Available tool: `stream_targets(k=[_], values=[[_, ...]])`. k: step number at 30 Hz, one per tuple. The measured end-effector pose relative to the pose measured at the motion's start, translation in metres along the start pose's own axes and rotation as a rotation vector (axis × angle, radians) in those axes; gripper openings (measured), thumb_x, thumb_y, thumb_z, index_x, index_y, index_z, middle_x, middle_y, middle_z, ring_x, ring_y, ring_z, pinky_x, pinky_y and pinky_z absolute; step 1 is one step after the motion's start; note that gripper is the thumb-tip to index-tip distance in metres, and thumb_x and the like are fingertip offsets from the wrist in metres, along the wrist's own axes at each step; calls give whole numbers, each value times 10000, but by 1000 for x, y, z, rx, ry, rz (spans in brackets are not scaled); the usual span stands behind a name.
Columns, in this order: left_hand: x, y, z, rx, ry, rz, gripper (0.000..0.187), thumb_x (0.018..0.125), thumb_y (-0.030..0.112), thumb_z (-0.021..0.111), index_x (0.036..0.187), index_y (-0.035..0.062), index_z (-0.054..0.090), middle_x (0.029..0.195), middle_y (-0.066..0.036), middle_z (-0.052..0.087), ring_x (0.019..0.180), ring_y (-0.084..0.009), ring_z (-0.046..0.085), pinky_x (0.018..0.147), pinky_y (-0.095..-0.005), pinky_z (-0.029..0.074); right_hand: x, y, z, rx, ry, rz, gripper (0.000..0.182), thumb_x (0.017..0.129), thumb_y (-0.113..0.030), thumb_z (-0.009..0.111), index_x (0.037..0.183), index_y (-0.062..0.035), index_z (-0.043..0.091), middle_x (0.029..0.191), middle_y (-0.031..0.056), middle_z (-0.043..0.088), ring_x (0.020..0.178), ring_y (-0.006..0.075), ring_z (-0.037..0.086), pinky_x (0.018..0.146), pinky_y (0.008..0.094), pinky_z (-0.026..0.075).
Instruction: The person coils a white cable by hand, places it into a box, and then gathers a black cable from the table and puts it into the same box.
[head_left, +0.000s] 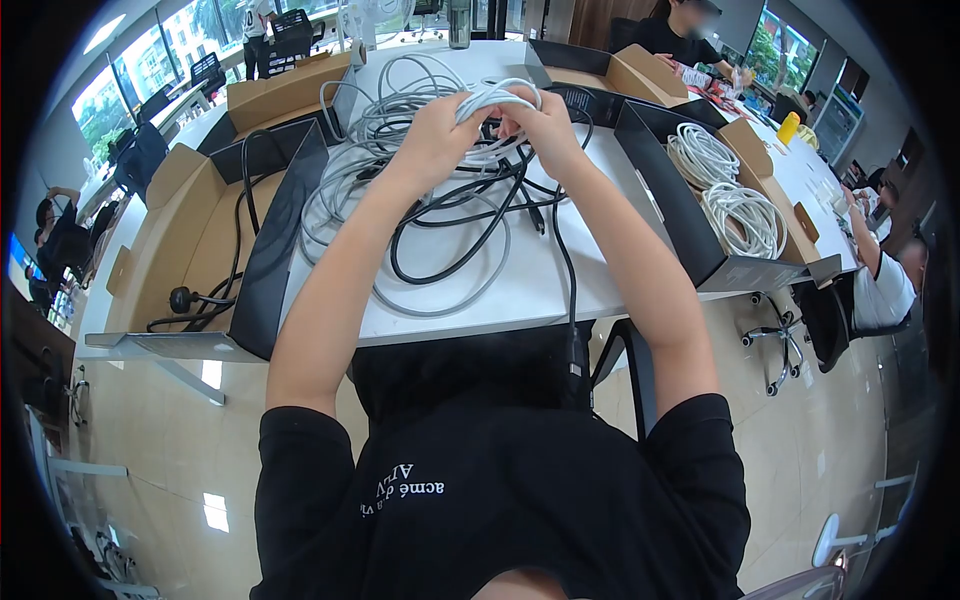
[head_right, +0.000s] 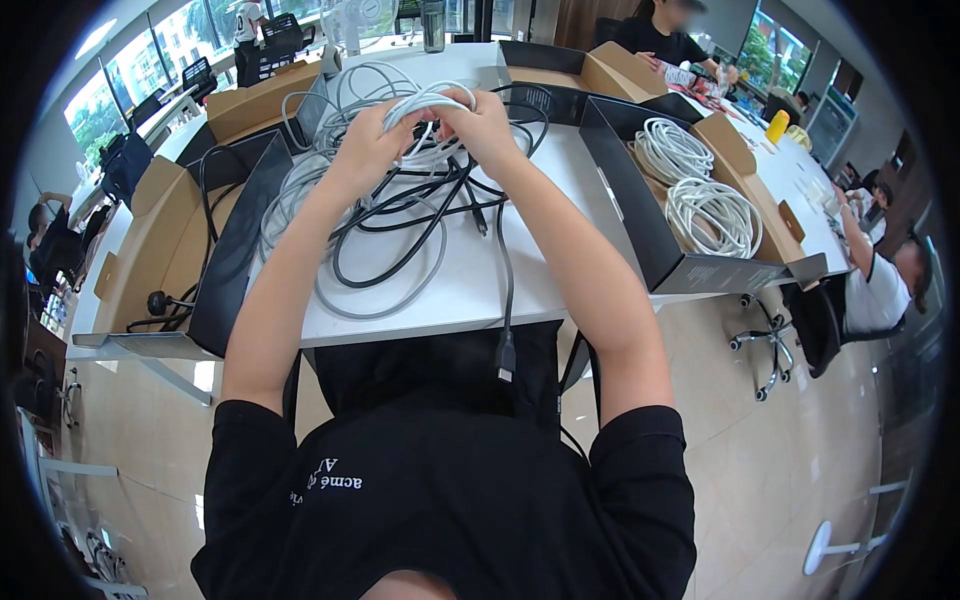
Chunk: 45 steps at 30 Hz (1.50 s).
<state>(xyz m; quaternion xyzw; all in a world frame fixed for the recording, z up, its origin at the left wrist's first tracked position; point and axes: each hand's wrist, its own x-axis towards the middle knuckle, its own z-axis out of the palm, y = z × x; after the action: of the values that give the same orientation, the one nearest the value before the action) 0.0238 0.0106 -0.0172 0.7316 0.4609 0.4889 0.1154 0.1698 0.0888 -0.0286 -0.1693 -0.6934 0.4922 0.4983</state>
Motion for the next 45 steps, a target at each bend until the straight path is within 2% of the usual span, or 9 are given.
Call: stream_targets(k=[6, 13, 16, 22, 27, 35, 39, 42, 45], values=[[-1, 2, -4, 62, 55, 47, 271, 866, 255, 472, 929, 13, 576, 558, -28, 458, 508, -118, 429, 484, -265, 353, -3, -1, 6, -283, 160, -232, 171, 747, -148, 624, 832, -8, 575, 678, 69, 606, 548, 124, 551, 537, 247, 433], [-6, 4, 5, 240, 50, 103, 224, 838, 198, 490, 888, -4, 571, 754, -210, 583, 729, -373, 561, 640, -389, 435, -2, 2, -2, -860, -16, -583, 138, 741, -148, 594, 768, -19, 557, 604, 80, 559, 535, 174, 549, 509, 280, 438], [-6, 5, 4, 159, 3, 93, 236, 827, 211, 502, 896, -5, 566, 734, -202, 578, 670, -348, 559, 612, -367, 435, -6, 4, 0, -232, -143, -50, 87, 749, -85, 495, 757, -13, 544, 605, 29, 518, 527, 98, 503, 526, 235, 414], [-5, 18, 10, -314, -28, -121, 238, 813, 277, 587, 839, 41, 586, 643, 8, 512, 608, -46, 472, 558, -207, 364, -3, 1, 4, 298, 41, 32, 109, 761, -96, 500, 666, -44, 500, 503, -19, 389, 404, 65, 350, 389, 217, 322], [-5, 18, 17, -539, -113, -67, 271, 880, 266, 517, 984, 22, 570, 726, -3, 543, 745, -77, 499, 745, -216, 377, -1, -7, -6, 378, 235, -17, 161, 774, -109, 524, 647, -74, 433, 490, -25, 325, 401, 73, 300, 388, 239, 301], [-6, 15, 14, -160, 140, 45, 271, 932, 256, 402, 987, 1, 479, 665, -24, 481, 614, -103, 503, 571, -240, 441, -1, -4, 5, 423, 125, 52, 195, 794, -165, 559, 655, -52, 484, 516, 15, 450, 430, 92, 409, 442, 254, 395], [-2, 12, 4, 158, 224, 181, 201, 908, 201, 418, 941, 3, 434, 632, -168, 533, 631, -353, 560, 574, -400, 441, -4, -11, 14, 165, 133, -33, 191, 763, -161, 599, 660, -10, 545, 544, 51, 524, 468, 117, 488, 463, 257, 395], [-3, 4, 8, 464, 158, 251, 208, 912, 206, 420, 978, 10, 436, 709, -190, 547, 655, -325, 562, 590, -363, 433, -9, -15, 11, -541, 197, -378, 188, 722, -149, 578, 635, 14, 541, 512, 53, 513, 469, 108, 479, 454, 264, 370], [-6, 4, 13, 456, 132, 232, 183, 908, 193, 420, 947, 15, 436, 740, -211, 551, 682, -376, 533, 592, -389, 417, -8, -13, 3, -693, 111, -424, 187, 689, -154, 544, 639, 26, 542, 482, 44, 485, 454, 93, 444, 431, 266, 330]])
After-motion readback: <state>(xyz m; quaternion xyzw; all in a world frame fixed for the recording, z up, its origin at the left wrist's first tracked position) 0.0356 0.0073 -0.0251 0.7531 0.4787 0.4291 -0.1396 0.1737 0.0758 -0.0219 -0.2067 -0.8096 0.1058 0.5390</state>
